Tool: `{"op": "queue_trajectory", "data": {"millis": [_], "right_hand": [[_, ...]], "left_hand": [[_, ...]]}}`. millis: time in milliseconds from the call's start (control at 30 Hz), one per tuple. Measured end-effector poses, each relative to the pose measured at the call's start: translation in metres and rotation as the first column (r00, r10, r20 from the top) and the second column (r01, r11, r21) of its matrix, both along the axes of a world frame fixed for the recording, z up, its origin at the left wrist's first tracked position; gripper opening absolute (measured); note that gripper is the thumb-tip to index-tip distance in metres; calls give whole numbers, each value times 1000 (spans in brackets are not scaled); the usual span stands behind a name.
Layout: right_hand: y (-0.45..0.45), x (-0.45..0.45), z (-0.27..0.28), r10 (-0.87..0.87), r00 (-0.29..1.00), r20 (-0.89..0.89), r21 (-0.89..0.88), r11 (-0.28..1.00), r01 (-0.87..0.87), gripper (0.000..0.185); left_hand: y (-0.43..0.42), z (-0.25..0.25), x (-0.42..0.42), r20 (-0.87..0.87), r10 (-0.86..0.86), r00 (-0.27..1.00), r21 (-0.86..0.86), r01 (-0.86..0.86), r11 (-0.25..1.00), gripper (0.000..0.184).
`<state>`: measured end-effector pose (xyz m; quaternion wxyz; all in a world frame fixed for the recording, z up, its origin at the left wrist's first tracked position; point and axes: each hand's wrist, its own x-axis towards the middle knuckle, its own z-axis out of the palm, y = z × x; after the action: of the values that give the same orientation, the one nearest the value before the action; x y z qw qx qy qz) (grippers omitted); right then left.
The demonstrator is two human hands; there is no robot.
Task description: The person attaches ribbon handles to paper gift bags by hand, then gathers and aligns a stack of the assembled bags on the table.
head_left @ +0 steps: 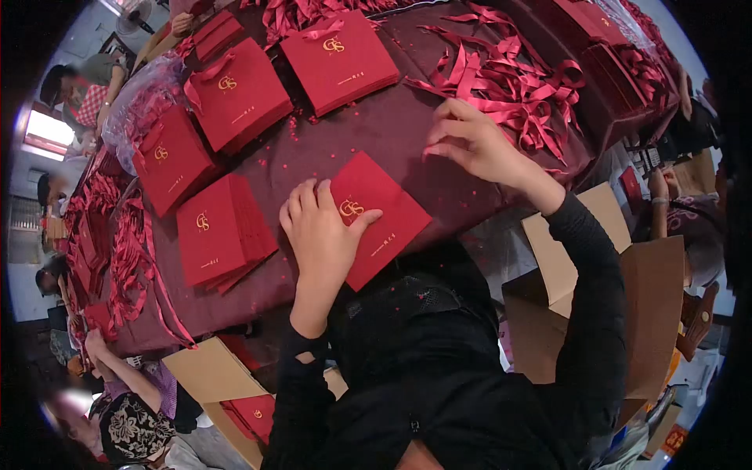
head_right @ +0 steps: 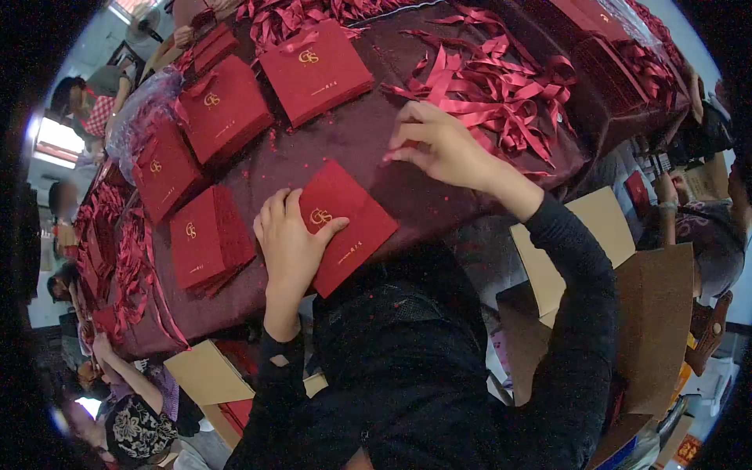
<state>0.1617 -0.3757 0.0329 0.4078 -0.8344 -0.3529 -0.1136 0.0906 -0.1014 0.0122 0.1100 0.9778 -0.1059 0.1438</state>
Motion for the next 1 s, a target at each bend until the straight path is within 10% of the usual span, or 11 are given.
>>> {"op": "queue_trajectory", "data": {"millis": [100, 200, 367, 767, 867, 1000], "right_hand": [[38, -7, 7, -2, 989, 150, 106, 994, -14, 10], [81, -27, -14, 365, 767, -527, 635, 769, 70, 1], [105, -38, -42, 12, 830, -558, 377, 894, 240, 12], [111, -54, -42, -214, 976, -36, 146, 965, 217, 13], [112, -58, -39, -244, 940, 240, 52, 970, 238, 12], [114, -62, -34, -139, 944, 299, -90, 981, 172, 14]], "left_hand": [[-5, 13, 3, -108, 65, 992, -48, -70, 996, 80], [-7, 12, 2, -112, 116, 987, -74, -125, 989, 78], [-5, 14, -12, -107, 165, 980, -22, -169, 985, 79], [-5, 12, -20, 91, 63, 994, -182, -46, 982, 51], [6, 4, -17, -98, 28, 995, -616, -82, 784, 23], [8, 11, -21, -229, 23, 973, -696, -180, 695, 21]]}}
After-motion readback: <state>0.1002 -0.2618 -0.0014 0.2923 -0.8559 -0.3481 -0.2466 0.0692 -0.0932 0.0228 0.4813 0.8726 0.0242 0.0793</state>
